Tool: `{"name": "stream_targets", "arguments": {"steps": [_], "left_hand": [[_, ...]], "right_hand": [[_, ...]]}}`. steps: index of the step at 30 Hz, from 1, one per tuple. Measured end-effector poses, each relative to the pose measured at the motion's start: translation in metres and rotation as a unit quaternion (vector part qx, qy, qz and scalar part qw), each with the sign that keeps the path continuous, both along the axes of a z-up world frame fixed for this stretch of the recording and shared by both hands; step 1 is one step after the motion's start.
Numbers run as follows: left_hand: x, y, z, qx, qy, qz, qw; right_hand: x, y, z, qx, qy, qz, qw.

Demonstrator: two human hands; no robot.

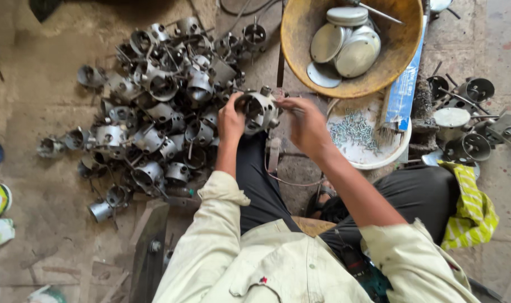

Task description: The person sits on the floor and uses a cordless drill to fasten screws into white circular metal covers. They pick up a cover, align it with a metal cylinder, and drive screws into it. The person occasionally wipes the parts with a cloth and places the assembled units into a yellow bowl.

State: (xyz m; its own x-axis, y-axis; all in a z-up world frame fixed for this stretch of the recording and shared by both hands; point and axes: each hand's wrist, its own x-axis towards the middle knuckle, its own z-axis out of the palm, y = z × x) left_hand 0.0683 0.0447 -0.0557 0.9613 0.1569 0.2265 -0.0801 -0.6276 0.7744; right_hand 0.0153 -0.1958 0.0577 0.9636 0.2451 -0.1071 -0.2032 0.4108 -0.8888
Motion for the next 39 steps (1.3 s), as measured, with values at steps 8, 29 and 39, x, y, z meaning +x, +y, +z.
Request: {"name": "stream_targets", "arguments": {"steps": [8, 29, 39], "left_hand": [[0.018, -0.007, 0.007, 0.033, 0.106, 0.029, 0.993], [0.022, -0.006, -0.003, 0.045, 0.155, 0.021, 0.987], [0.031, 0.005, -0.064, 0.007, 0.086, -0.003, 0.996]], "right_hand": [[0.025, -0.025, -0.019, -0.297, -0.434, -0.289, 0.800], [0.041, -0.006, -0.026, -0.448, -0.332, -0.055, 0.828], [0.036, -0.021, -0.026, -0.361, -0.385, -0.046, 0.848]]}}
